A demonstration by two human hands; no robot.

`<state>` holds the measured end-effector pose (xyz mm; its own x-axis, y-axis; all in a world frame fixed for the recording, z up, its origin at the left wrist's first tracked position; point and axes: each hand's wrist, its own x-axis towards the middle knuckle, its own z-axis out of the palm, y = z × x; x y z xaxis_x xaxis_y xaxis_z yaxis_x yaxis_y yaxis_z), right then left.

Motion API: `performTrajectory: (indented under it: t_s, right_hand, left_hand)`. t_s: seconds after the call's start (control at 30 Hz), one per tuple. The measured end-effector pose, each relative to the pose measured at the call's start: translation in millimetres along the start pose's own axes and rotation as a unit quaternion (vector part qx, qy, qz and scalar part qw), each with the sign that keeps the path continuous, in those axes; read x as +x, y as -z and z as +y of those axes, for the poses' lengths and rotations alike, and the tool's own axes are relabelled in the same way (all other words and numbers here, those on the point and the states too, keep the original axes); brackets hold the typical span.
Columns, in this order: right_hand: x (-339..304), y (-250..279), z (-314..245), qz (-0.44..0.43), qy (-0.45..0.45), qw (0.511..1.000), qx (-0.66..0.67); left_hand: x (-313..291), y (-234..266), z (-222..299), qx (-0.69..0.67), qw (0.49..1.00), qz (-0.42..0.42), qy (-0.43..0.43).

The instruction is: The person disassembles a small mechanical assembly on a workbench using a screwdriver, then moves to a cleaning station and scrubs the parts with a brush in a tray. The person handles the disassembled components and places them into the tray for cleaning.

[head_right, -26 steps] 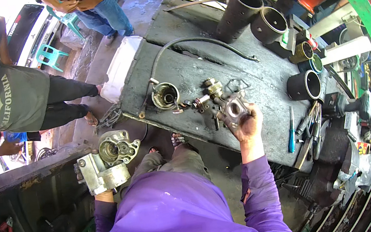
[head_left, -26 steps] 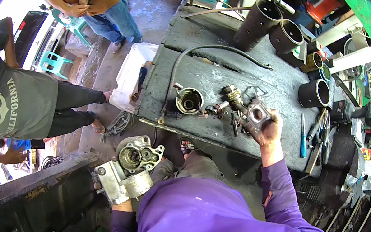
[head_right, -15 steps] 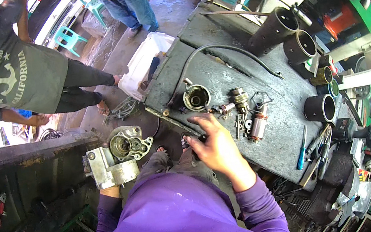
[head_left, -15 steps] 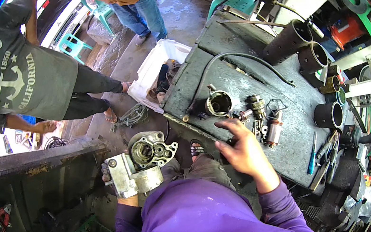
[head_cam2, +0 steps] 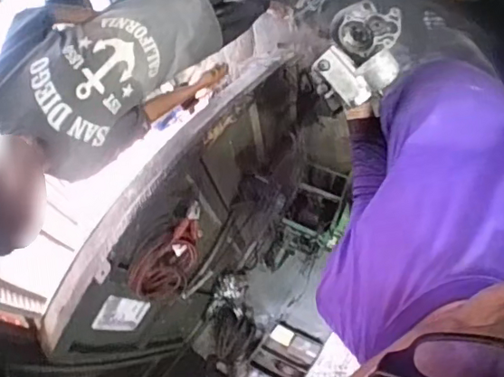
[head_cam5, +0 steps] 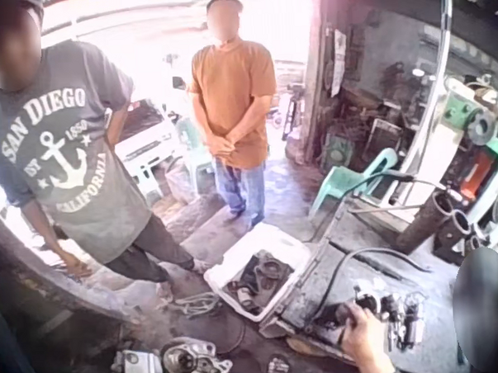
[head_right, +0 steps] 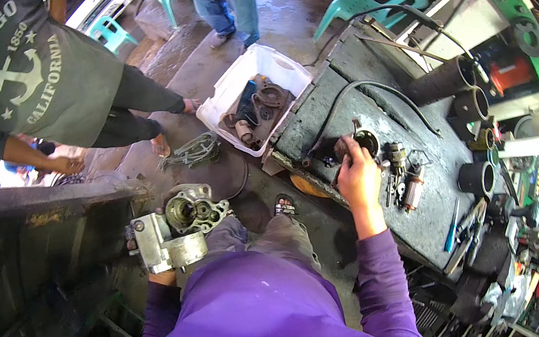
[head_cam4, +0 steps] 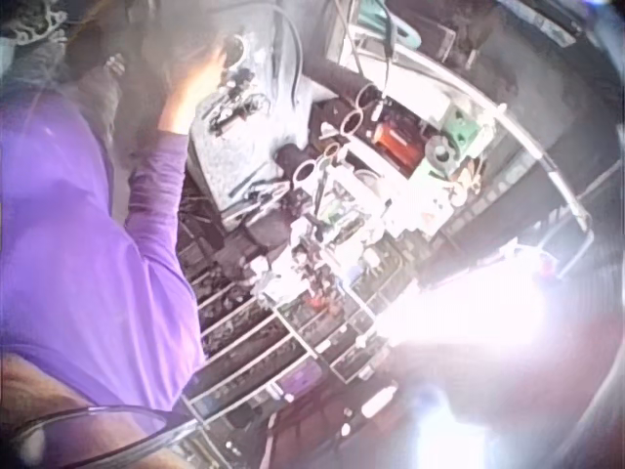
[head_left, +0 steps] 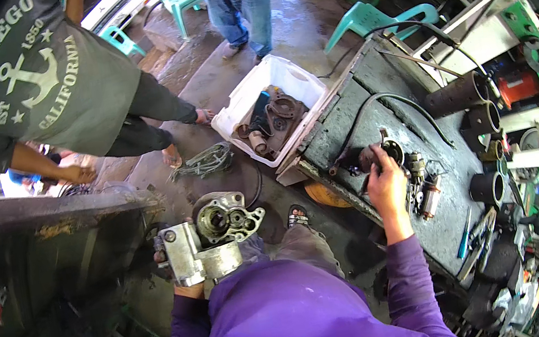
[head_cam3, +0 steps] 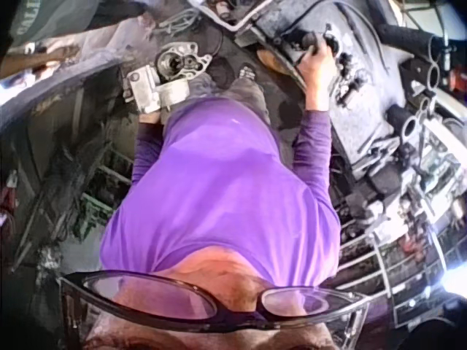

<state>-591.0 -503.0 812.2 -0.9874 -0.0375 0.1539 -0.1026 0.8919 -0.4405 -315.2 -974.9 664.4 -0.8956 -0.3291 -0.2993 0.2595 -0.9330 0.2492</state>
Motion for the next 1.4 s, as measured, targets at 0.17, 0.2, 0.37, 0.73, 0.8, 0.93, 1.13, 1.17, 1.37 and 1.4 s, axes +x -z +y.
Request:
performTrajectory:
  t_s: [0.17, 0.2, 0.37, 0.73, 0.8, 0.93, 1.13, 1.17, 1.37, 1.4]
  right_hand:
    - [37, 26, 21, -0.012, -0.117, 0.966, 0.231]
    - [37, 34, 20, -0.016, -0.134, 0.949, 0.285]
    - [8, 56, -26, -0.011, -0.21, 0.836, 0.507]
    - [22, 20, -156, -0.147, -0.239, 0.814, 0.508]
    - [42, 2, -173, -0.185, -0.175, 0.829, 0.498]
    - [83, -18, -194, -0.269, -0.074, 0.862, 0.424]
    - [121, -46, -207, -0.302, -0.043, 0.862, 0.406]
    - [127, -51, -207, -0.302, -0.044, 0.865, 0.399]
    - [162, -84, -203, -0.268, -0.003, 0.897, 0.351]
    - [166, -92, -203, -0.267, -0.01, 0.902, 0.34]
  left_hand:
    - [36, 38, 75, -0.482, 0.866, 0.041, 0.127]
    - [41, 41, 87, -0.585, 0.795, 0.07, 0.144]
    - [59, 26, 113, -0.426, 0.898, 0.018, 0.11]
    - [120, -59, 64, 0.025, 0.995, -0.097, -0.001]
    - [137, -72, 53, 0.013, 0.997, -0.08, -0.001]
    - [176, -82, 43, -0.032, 0.997, -0.063, 0.008]
    - [216, -82, 53, -0.183, 0.981, -0.06, 0.02]
    - [223, -84, 55, -0.176, 0.982, -0.063, 0.022]
    - [259, -104, 57, -0.009, 0.999, 0.018, -0.026]
    - [266, -108, 57, -0.02, 1.0, 0.01, -0.018]
